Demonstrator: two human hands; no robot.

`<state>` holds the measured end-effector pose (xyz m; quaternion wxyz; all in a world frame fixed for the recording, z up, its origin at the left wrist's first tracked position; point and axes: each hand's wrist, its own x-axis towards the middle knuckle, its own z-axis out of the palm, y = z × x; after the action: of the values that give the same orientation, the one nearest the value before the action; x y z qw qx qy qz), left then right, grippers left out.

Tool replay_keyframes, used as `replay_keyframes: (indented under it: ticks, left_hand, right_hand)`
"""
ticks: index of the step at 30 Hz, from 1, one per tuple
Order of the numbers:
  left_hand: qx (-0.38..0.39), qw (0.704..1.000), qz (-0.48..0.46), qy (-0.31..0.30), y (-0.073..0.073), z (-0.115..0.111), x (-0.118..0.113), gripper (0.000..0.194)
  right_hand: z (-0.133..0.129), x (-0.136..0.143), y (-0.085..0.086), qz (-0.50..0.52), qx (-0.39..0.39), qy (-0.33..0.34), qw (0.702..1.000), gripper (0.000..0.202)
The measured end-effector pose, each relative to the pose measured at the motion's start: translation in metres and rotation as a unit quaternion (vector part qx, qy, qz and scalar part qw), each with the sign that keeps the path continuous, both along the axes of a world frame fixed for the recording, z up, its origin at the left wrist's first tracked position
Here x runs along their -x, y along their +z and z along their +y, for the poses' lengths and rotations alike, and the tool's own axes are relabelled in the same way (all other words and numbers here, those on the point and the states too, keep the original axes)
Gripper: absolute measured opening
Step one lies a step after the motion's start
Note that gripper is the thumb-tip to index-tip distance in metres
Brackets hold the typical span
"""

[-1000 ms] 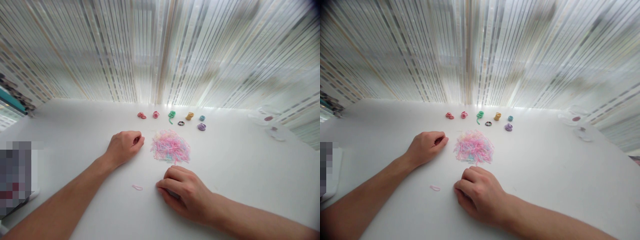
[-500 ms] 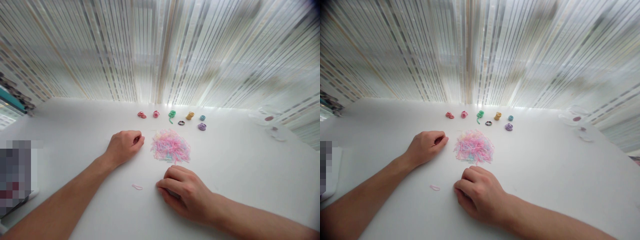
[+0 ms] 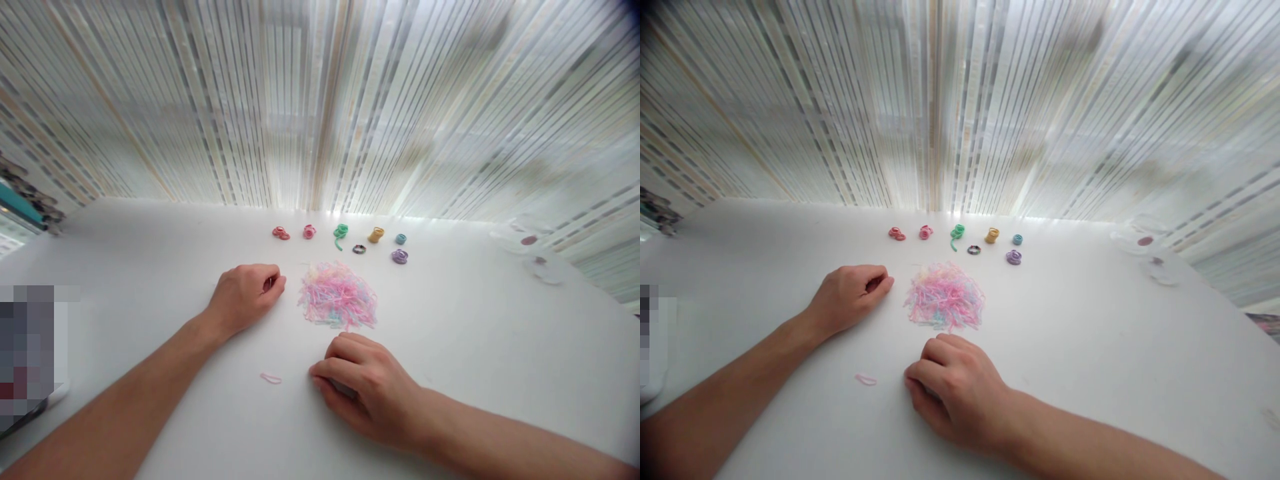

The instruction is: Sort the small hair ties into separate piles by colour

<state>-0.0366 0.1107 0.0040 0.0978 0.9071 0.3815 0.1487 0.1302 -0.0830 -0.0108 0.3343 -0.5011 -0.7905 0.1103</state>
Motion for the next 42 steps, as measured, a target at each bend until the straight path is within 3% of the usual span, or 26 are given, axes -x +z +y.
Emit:
replay_keyframes:
  ticks: [23, 28, 34, 37, 42]
  left_hand:
    - [0.012, 1.000, -0.015, 0.003, 0.001, -0.003, -0.001, 0.034]
    - [0.011, 1.000, -0.017, 0.000, 0.000, -0.002, 0.000, 0.033]
    - [0.004, 1.000, -0.013, -0.005, -0.002, 0.000, 0.001, 0.035]
    - [-0.001, 1.000, -0.009, -0.007, -0.003, 0.000, 0.001, 0.036]
    - [-0.007, 1.000, -0.004, -0.006, -0.003, 0.000, 0.000, 0.038]
  right_hand:
    - [-0.001, -0.002, -0.001, 0.009, 0.008, 0.007, 1.000, 0.017]
    - [0.002, -0.007, 0.011, 0.008, -0.015, -0.019, 1.000, 0.015]
    - [0.016, -0.030, 0.038, 0.018, -0.026, -0.125, 0.992, 0.016]
    - [0.025, -0.041, 0.039, 0.002, -0.028, -0.145, 0.989, 0.014]
    - [0.035, -0.048, 0.029, -0.030, -0.018, -0.102, 0.994, 0.020]
